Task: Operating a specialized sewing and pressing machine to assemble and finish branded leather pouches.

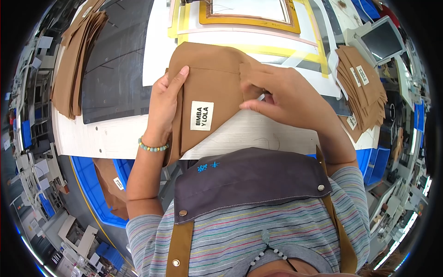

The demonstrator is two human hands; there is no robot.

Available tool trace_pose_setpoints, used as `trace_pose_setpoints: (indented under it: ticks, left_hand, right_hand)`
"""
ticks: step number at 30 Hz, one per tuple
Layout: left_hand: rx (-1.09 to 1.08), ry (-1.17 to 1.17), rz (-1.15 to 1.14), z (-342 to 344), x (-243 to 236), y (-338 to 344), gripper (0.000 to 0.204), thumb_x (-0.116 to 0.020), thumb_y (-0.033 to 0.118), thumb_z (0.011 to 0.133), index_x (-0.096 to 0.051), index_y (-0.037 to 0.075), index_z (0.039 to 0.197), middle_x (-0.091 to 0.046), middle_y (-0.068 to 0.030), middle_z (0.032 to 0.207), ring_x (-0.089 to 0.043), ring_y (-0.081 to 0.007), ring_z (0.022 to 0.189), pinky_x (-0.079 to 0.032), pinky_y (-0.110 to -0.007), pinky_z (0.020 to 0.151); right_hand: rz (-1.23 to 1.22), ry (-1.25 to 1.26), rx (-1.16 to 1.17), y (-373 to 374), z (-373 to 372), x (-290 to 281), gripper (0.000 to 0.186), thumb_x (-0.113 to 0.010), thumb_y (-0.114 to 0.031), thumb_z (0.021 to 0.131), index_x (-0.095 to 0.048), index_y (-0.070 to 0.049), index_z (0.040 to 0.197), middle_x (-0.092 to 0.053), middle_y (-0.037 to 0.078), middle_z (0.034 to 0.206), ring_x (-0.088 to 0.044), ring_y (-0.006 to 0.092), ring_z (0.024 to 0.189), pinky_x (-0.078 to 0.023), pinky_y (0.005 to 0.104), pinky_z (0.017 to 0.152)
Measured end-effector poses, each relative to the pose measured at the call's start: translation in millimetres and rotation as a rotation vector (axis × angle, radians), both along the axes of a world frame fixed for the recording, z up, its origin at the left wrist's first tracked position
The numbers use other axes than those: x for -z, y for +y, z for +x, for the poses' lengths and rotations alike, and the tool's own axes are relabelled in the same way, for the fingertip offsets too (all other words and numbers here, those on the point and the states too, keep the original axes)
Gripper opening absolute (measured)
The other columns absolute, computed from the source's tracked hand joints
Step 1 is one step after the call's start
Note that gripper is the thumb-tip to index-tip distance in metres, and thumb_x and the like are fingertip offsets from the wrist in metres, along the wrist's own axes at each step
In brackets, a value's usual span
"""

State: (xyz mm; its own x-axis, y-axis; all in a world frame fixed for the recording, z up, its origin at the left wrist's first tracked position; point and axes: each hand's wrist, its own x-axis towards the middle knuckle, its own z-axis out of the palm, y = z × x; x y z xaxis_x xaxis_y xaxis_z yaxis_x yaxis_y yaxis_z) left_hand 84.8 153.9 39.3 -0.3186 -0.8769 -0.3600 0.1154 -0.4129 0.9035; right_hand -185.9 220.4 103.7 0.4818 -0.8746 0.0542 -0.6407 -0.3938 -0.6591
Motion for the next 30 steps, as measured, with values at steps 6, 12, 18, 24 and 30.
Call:
trace_pose_setpoints:
  ticks: [6,12,18,24,30]
  left_hand:
    - [-0.001,0.015,0.029,1,0,-4,0.030,-0.065,0.026,0.106,-0.073,0.000,0.119,-0.076,-0.0060,0.107,-0.071,-0.0088,0.093,-0.055,-0.024,0.084]
    - [-0.010,0.065,0.043,3,3,-6,0.027,-0.064,0.024,0.106,-0.074,0.000,0.116,-0.077,-0.0064,0.106,-0.072,-0.0098,0.091,-0.056,-0.024,0.081]
    - [-0.029,0.104,0.030,2,5,-5,0.027,-0.064,0.023,0.106,-0.073,-0.001,0.115,-0.077,-0.0065,0.106,-0.072,-0.0101,0.090,-0.056,-0.025,0.081]
    - [-0.033,0.137,0.033,5,6,-6,0.030,-0.061,0.024,0.107,-0.071,-0.002,0.118,-0.076,-0.0079,0.109,-0.071,-0.0111,0.094,-0.056,-0.026,0.085]
    - [-0.055,0.135,0.031,3,2,-5,0.033,-0.059,0.026,0.108,-0.070,-0.003,0.119,-0.076,-0.0086,0.112,-0.071,-0.0121,0.097,-0.055,-0.026,0.088]
  right_hand:
    - [-0.093,0.101,0.011,-5,2,25,0.025,-0.077,-0.025,0.093,-0.067,-0.005,0.105,-0.066,0.007,0.097,-0.067,0.0266,0.069,-0.052,0.0378,0.063]
    - [-0.031,0.199,0.103,-3,-15,24,0.020,-0.075,-0.024,0.093,-0.070,-0.004,0.095,-0.064,0.009,0.090,-0.067,0.0311,0.073,-0.052,0.0421,0.067]
    - [-0.133,0.162,0.240,-3,-32,18,0.018,-0.076,-0.017,0.092,-0.066,-0.002,0.093,-0.061,0.010,0.095,-0.064,0.0319,0.077,-0.050,0.0409,0.068]
    - [-0.112,0.255,0.400,8,-57,8,0.020,-0.074,-0.018,0.093,-0.065,-0.001,0.097,-0.061,0.010,0.100,-0.063,0.0298,0.082,-0.050,0.0386,0.071]
    - [-0.028,0.423,0.541,47,-96,-3,0.027,-0.076,-0.022,0.091,-0.065,0.000,0.100,-0.065,0.013,0.090,-0.065,0.0300,0.084,-0.050,0.0377,0.075]
